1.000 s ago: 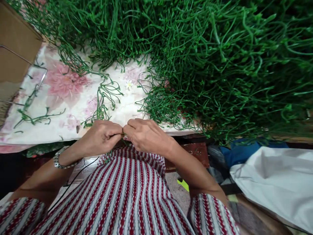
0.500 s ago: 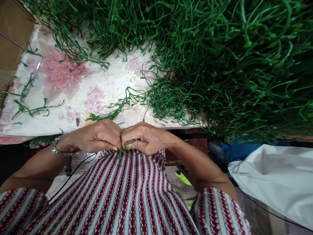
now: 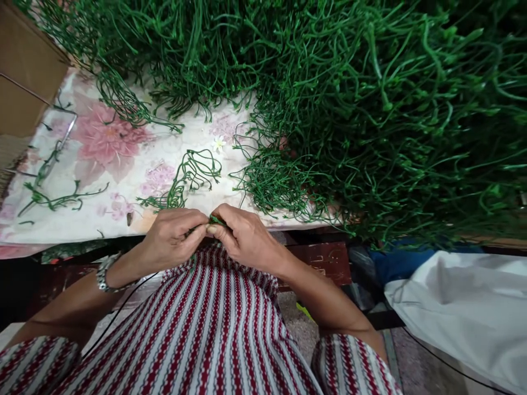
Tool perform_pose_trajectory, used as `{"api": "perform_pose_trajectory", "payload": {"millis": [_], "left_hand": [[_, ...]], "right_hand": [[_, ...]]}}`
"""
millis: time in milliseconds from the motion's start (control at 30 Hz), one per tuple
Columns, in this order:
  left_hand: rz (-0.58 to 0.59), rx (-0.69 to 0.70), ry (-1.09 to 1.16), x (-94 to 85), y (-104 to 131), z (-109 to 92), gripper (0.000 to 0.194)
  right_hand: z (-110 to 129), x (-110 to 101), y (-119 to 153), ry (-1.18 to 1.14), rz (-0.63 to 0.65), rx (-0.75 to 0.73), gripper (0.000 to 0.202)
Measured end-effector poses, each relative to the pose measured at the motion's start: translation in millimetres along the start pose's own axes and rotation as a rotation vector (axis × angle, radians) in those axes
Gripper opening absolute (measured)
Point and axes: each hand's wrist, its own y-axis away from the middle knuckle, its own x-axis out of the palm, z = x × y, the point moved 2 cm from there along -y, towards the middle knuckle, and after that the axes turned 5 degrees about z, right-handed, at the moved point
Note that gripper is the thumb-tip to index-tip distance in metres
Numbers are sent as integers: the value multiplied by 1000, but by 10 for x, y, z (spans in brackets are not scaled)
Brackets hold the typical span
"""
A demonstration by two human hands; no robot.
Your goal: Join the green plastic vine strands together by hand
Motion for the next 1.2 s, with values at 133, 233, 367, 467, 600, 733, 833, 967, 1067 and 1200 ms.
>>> {"api": "perform_pose_trajectory", "payload": {"millis": [133,233,367,467,600,733,833,967,1067,1200], "left_hand": [[149,96,-77,-57,5,4,23],[333,301,-63,-126,10,-48,22],[488,417,51,-224,44,-102,21],[495,400,143,-315,78,-52,22],[143,330,182,-464,59,61,22],[-22,250,150,-468,-12,65,22],[-36,236,127,-405,-70,26,21],[-61,263,35,-335,-126,-3,21],[-99,266,-37,-299,-140,1,22],[-201,246,-57,-233,-115,30,26]], "right_hand": [[5,-38,-5,146,124,-122,12],[35,-52,-19,132,326,-280,17],[128,-90,15,43,544,-421,18],[189,-247,108,79,558,-459,21],[101,-701,207,470,-47,-235,18],[-194,-949,172,933,-398,83,18],[-390,-909,87,940,-159,156,28],[-371,-949,92,822,-72,146,43],[-250,-1071,115,833,-128,104,48],[-44,-1114,88,846,-288,-26,42]]}}
